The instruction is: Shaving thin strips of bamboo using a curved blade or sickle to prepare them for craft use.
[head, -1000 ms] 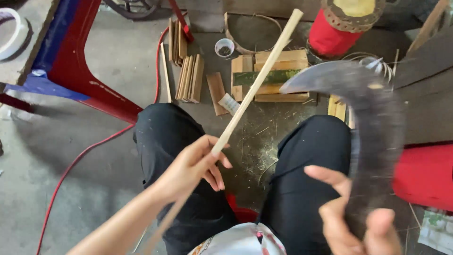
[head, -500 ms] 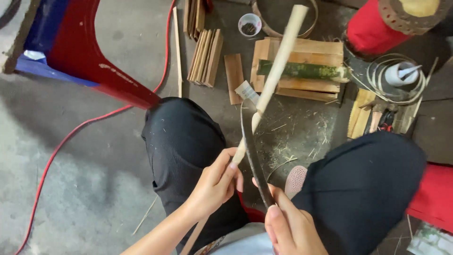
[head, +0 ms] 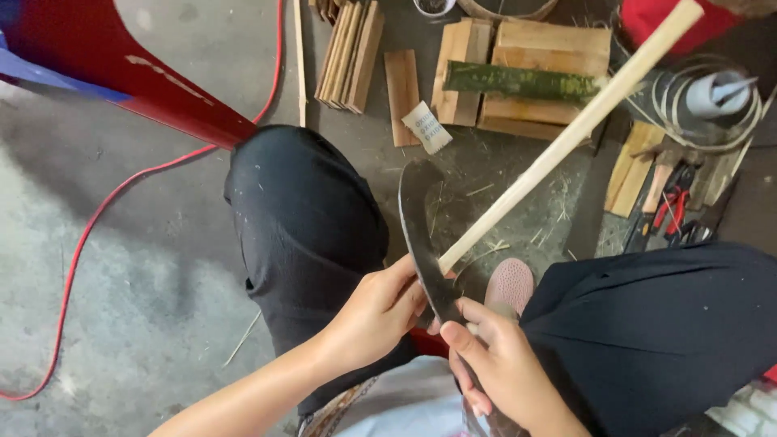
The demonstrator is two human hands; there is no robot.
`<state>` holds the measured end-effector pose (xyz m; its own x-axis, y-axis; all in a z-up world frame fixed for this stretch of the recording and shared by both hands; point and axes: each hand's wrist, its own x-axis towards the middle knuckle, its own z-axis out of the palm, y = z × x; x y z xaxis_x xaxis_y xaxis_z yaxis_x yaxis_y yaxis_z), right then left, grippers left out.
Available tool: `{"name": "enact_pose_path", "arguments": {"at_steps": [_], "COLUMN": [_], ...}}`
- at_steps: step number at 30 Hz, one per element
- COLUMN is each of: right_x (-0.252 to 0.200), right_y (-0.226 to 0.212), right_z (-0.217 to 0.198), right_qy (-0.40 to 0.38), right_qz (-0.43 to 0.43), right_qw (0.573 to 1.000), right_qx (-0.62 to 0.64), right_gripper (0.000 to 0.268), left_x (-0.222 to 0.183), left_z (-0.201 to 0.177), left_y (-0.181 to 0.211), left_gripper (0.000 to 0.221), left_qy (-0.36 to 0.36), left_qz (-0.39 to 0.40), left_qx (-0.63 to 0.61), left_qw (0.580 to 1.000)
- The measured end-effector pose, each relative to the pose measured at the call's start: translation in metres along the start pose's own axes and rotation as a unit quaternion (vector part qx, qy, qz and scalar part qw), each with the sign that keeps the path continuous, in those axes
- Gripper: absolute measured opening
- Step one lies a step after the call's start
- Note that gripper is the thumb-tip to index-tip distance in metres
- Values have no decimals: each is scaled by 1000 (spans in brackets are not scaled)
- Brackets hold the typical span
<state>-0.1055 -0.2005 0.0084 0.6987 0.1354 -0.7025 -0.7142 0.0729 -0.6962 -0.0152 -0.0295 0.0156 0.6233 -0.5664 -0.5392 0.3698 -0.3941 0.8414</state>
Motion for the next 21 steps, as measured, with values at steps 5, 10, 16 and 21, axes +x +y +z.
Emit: {"name": "enact_pose_path", "arguments": {"at_steps": [5,10,16,21], "right_x": [-16,-22,-21,-31], "right_y": [5,38,56,63], "right_z": [-1,-3,2,13], "right_qy": [60,21,-63,-63], "right_qz": [55,-22,8,27], "right_qw": [984,998,985,981], "right_qx": [-158,-62,163,181], "right_gripper": [31,35,38,38], "left_x": [-1,-9,-15,-24], "left_z": [32,39,39,38], "left_y": [-2,-11,-15,-39], "left_gripper": [21,24,24,18], "left_qy": [20,6,8,46], "left_qz": [-120,-112,-85,-45], "left_qx": [-64,-60,-51,39], "left_qw": [991,992,995,997]}}
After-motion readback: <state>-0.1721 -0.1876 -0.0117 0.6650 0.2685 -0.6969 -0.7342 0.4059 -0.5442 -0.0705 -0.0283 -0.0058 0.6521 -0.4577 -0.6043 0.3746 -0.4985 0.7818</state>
